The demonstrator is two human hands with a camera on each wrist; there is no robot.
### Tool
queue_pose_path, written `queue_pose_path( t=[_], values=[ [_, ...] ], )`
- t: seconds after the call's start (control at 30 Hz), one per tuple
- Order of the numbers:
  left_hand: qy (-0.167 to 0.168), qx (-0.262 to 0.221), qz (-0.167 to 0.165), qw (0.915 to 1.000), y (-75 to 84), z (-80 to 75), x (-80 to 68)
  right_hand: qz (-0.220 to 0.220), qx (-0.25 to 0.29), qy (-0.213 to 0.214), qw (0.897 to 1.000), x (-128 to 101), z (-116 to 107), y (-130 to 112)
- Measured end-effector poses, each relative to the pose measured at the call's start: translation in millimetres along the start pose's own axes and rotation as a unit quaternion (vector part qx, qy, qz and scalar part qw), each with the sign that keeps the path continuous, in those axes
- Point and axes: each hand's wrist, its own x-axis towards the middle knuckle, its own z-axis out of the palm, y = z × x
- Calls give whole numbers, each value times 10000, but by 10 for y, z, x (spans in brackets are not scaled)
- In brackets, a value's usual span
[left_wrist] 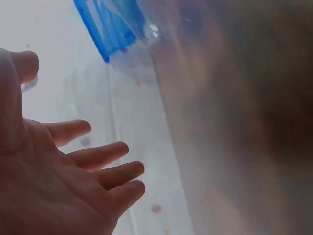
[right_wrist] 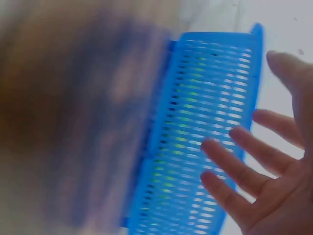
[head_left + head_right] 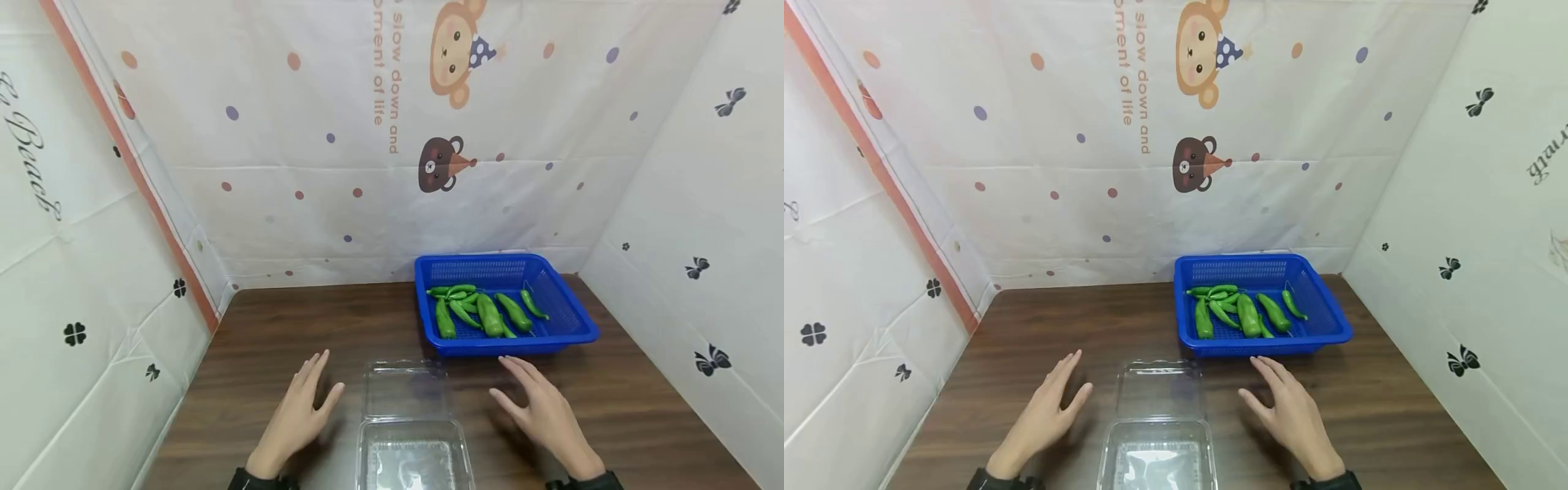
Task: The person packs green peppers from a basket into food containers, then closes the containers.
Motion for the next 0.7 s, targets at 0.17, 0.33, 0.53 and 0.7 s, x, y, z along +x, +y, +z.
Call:
queue_pose_path(
  t=[0.17,0.33,0.53,0.7],
  values=[
    [-233,119,710,9971,254,-46,183,-519,230,512,9971,292,-170,41],
    [-359,228,1521,9875,564,-76,459,-272,-1,196,9994,704,-313,141],
    [-548,125,1865,9808,724,32,836,348,-38,-1018,9942,1226,-354,395],
    [-914,233,1819,9788,813,150,1092,776,-116,-1804,9805,1533,-307,635]
  ],
)
